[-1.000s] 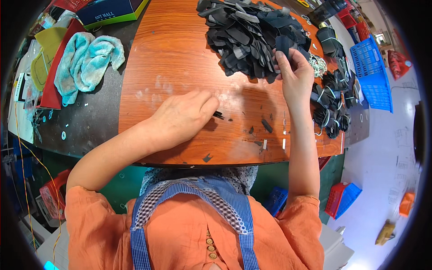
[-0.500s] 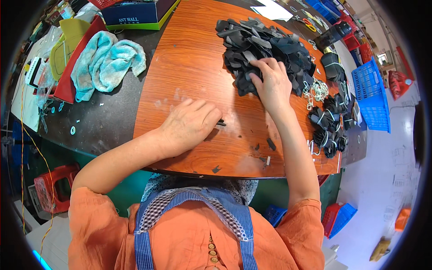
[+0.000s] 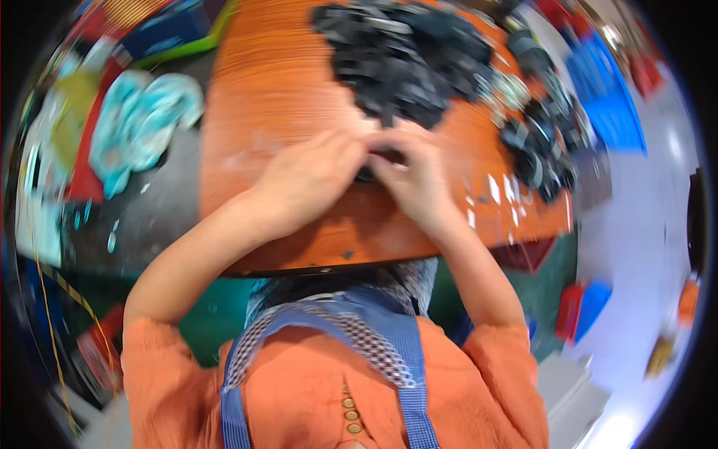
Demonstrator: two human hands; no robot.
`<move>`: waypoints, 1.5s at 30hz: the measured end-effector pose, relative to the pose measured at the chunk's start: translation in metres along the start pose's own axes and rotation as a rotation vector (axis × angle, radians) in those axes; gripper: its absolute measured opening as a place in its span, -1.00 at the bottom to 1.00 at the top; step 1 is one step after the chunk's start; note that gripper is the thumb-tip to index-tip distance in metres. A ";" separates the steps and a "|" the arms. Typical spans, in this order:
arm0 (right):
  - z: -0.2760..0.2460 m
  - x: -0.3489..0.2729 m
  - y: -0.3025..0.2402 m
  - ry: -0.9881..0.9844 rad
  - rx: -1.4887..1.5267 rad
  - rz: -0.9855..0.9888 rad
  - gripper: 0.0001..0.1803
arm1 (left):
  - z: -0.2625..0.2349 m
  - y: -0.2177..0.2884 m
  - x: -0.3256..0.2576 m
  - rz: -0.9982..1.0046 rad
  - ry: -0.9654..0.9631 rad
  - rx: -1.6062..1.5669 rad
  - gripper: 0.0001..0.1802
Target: Sorting, collecting, and bundling small black shoe components with rubber bands.
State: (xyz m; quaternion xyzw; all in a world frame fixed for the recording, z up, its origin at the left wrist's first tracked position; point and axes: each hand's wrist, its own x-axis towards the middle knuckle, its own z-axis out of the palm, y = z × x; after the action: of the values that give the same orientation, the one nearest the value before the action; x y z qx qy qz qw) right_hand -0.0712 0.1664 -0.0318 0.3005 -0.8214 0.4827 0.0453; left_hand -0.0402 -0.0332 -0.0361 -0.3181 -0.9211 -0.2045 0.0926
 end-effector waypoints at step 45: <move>-0.624 -0.450 0.094 1.081 0.203 1.131 -0.77 | 0.291 0.588 0.533 0.125 -1.377 -0.764 -0.54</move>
State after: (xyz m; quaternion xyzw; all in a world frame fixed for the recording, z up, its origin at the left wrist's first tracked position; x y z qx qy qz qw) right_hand 0.1103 0.9134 0.0629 -0.4366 -0.6657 0.5841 0.1582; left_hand -0.1013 0.8058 0.0495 -0.4342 -0.6177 -0.2581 -0.6027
